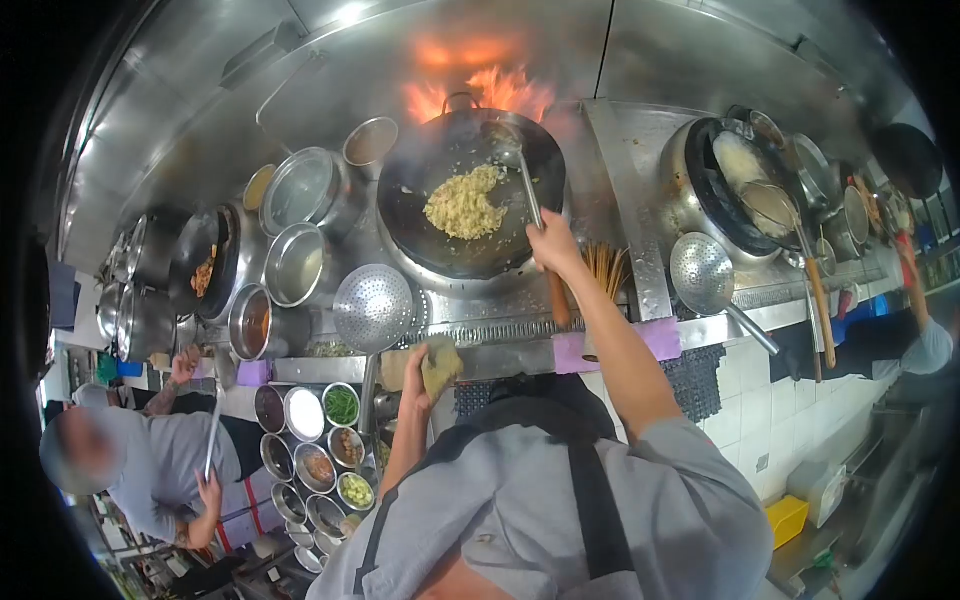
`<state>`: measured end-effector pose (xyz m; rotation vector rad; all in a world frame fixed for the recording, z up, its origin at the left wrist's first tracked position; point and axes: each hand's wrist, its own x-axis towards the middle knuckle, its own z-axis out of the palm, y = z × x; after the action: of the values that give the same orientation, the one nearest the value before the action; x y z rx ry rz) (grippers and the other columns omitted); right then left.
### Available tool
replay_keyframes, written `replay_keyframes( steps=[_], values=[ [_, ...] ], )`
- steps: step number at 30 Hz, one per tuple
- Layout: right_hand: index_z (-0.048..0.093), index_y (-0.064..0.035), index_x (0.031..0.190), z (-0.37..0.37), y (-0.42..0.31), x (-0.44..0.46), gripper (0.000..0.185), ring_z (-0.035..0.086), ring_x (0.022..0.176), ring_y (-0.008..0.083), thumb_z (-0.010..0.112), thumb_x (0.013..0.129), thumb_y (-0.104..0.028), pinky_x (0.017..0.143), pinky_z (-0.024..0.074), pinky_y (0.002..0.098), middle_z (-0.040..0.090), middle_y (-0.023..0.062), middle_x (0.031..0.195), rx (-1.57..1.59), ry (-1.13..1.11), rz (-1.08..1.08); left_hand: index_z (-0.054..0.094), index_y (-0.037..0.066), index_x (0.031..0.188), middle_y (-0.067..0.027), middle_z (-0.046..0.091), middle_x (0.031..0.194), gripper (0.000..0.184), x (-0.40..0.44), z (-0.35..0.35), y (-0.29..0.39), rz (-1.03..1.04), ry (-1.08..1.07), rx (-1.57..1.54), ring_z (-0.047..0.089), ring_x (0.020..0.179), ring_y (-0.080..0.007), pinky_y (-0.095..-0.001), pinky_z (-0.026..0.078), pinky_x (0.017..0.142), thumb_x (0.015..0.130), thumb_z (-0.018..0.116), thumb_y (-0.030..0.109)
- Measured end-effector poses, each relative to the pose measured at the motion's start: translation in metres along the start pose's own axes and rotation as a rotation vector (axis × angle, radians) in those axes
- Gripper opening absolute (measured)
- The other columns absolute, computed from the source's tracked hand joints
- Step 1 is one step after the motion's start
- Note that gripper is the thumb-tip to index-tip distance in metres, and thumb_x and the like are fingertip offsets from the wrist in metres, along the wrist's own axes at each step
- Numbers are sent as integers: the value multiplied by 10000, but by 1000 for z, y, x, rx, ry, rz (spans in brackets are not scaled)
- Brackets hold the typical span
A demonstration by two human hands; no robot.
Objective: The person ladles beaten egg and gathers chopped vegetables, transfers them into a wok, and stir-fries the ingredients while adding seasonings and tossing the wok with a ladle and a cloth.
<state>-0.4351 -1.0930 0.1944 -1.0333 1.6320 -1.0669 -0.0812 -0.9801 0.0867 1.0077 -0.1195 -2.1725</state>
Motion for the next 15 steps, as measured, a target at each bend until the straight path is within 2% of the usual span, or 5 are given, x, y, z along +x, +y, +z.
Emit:
replay_keyframes(
  steps=[3, 4, 8, 10, 15],
  values=[
    [547, 19, 1024, 29, 10, 40, 147, 503, 411, 141, 566, 975, -119, 358, 405, 335, 538, 61, 603, 131, -49, 173, 584, 69, 1284, -175, 656, 1209, 481, 27, 39, 24, -19, -102, 16, 670, 1071, -342, -491, 585, 830, 969, 571, 432],
    [569, 14, 1180, 31, 16, 39, 257, 521, 439, 154, 576, 957, -113, 404, 449, 367, 533, 70, 624, -19, -185, 163, 580, 75, 1285, -177, 653, 1215, 485, 36, 57, 31, -26, -115, 31, 667, 1078, -345, -492, 583, 823, 969, 566, 443],
    [359, -160, 1552, 7, 63, -38, 658, 657, 634, 356, 561, 930, -85, 611, 534, 475, 641, 187, 783, -730, -149, -576, 549, 86, 1312, -176, 646, 1227, 517, 86, 99, 52, -100, -169, 82, 654, 1099, -364, -499, 573, 811, 965, 559, 469],
    [326, -170, 1566, -24, 16, -97, 679, 670, 805, 442, 536, 928, -70, 707, 527, 537, 670, 275, 924, -1058, -235, -325, 533, 83, 1322, -172, 645, 1223, 523, 107, 106, 60, -127, -195, 85, 650, 1102, -370, -508, 572, 807, 956, 575, 455],
    [254, -147, 1590, -22, 98, -130, 727, 654, 822, 475, 544, 927, -81, 748, 499, 558, 668, 290, 935, -867, -85, -265, 518, -4, 1279, -213, 648, 1161, 445, 166, 110, 51, -104, -43, 125, 687, 991, -388, -481, 603, 706, 916, 557, 250]
  ],
)
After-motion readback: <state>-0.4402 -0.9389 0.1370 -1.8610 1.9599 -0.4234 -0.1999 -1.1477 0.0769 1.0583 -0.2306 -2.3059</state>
